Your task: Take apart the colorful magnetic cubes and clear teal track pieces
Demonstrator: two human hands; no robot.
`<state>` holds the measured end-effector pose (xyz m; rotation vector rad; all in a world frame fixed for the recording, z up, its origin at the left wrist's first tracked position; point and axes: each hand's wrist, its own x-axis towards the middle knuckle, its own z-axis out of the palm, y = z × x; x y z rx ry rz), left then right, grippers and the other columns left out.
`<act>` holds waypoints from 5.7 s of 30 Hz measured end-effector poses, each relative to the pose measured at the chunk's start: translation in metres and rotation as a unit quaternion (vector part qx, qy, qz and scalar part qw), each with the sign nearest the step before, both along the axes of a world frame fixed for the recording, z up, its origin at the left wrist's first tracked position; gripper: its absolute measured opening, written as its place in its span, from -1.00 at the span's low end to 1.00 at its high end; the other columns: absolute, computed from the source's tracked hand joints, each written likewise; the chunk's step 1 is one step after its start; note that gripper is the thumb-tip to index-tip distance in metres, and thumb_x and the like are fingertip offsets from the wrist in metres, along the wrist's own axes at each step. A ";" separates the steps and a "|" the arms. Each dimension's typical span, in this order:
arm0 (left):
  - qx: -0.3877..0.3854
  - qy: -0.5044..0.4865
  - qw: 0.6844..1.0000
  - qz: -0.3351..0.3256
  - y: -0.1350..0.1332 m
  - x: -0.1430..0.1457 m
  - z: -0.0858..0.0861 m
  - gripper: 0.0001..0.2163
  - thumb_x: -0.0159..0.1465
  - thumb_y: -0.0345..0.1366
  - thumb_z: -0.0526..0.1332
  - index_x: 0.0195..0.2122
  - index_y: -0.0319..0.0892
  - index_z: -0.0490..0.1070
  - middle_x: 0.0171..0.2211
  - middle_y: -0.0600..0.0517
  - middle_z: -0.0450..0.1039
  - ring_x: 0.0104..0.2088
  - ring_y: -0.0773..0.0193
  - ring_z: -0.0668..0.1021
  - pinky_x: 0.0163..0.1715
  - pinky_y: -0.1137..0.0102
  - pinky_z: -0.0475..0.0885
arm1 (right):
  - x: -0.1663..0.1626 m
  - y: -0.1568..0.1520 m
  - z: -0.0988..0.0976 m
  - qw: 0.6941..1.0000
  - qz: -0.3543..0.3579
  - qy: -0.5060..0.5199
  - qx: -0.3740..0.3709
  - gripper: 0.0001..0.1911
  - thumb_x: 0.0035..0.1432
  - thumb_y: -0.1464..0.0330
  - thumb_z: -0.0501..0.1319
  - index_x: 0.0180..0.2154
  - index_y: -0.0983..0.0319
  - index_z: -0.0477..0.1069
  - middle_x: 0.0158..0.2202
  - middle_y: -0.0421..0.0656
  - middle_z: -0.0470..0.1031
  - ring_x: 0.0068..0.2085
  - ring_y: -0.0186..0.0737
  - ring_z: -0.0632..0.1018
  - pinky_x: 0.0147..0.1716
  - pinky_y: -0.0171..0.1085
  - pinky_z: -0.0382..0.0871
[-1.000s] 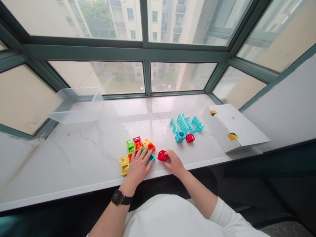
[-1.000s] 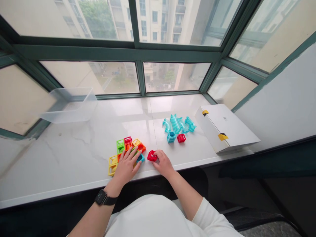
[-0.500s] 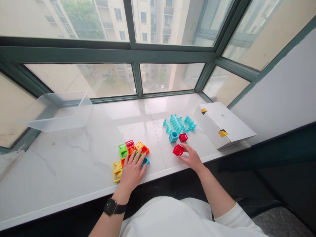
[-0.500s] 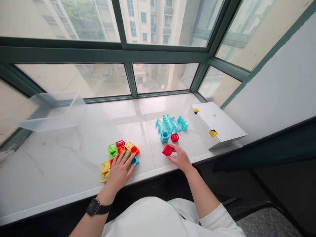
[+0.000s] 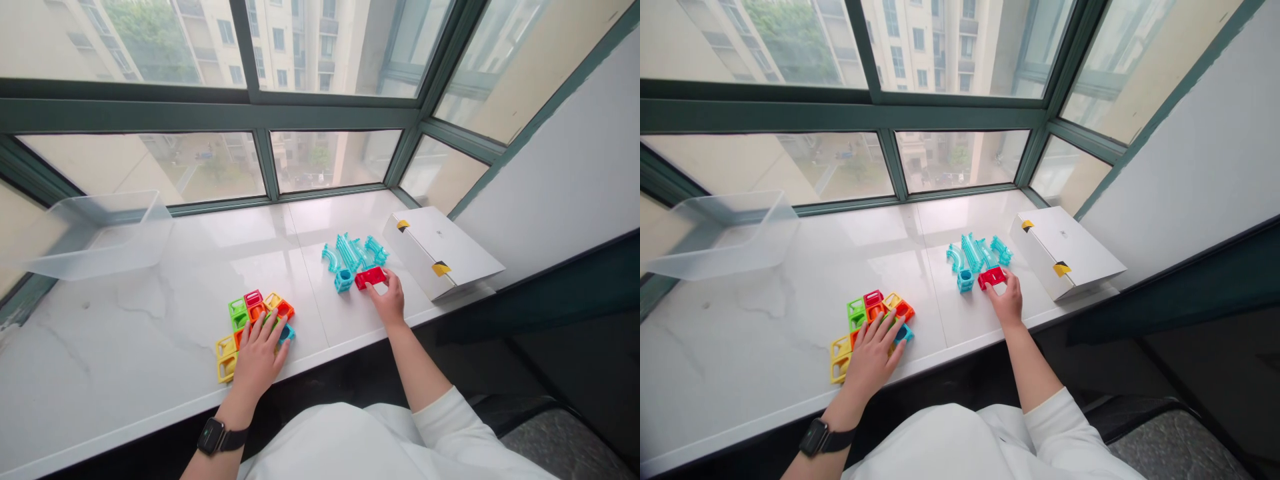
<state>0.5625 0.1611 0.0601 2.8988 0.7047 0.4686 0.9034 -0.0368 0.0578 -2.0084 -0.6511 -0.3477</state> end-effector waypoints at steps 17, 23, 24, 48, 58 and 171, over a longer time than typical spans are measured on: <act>-0.010 -0.021 1.000 0.000 -0.001 0.000 0.003 -0.43 0.48 -0.11 0.13 0.51 0.19 0.15 0.48 0.06 0.25 0.46 -0.16 0.31 0.48 -0.19 0.06 | 0.004 0.024 -0.021 0.998 -0.002 -0.017 -0.065 -0.42 0.23 0.12 0.36 0.21 0.18 0.37 0.09 0.07 0.47 0.07 0.09 0.55 0.08 0.06 0.53; -0.005 -0.003 1.000 -0.003 -0.001 0.001 0.003 -0.45 0.49 -0.10 0.12 0.50 0.16 0.19 0.49 0.06 0.22 0.48 -0.16 0.27 0.47 -0.19 0.08 | 0.001 0.023 -0.028 0.999 0.010 0.015 -0.048 -0.33 0.23 0.13 0.37 0.30 0.16 0.31 0.14 0.08 0.42 0.04 0.06 0.56 0.03 0.06 0.58; -0.006 -0.003 1.000 -0.003 0.000 0.001 0.003 -0.45 0.49 -0.10 0.12 0.50 0.15 0.19 0.49 0.06 0.21 0.48 -0.15 0.26 0.47 -0.19 0.08 | 0.001 0.023 -0.029 0.999 0.013 0.025 -0.040 -0.33 0.23 0.13 0.37 0.30 0.16 0.31 0.15 0.08 0.41 0.03 0.05 0.57 0.02 0.06 0.59; -0.005 0.011 1.000 -0.001 -0.003 0.000 0.003 -0.44 0.48 -0.11 0.15 0.50 0.14 0.19 0.51 0.05 0.17 0.50 -0.14 0.23 0.48 -0.18 0.06 | -0.031 -0.008 -0.049 0.996 -0.021 0.089 0.006 -0.36 0.21 0.05 0.34 0.22 0.19 0.33 0.03 0.08 0.48 -0.03 0.09 0.59 0.01 0.12 0.59; -0.078 0.011 0.997 -0.016 -0.011 0.004 0.015 -0.27 0.37 -0.21 0.27 0.54 -0.05 0.07 0.52 -0.10 0.16 0.51 -0.11 0.22 0.48 -0.15 0.06 | -0.116 0.015 -0.030 0.962 0.256 0.082 -0.046 -0.78 0.37 0.29 0.21 0.02 0.09 0.49 -0.05 -0.03 0.54 0.02 0.06 0.59 0.09 0.10 0.56; 0.018 0.047 0.999 -0.002 -0.002 -0.001 0.009 -0.54 0.50 -0.14 0.09 0.40 0.26 0.36 0.46 -0.02 0.28 0.44 -0.21 0.30 0.45 -0.30 -0.05 | -0.043 0.069 0.020 0.988 0.039 -0.048 -0.138 -0.61 0.29 0.30 0.26 0.14 0.16 0.42 0.07 0.03 0.55 0.09 0.10 0.51 0.07 0.06 0.37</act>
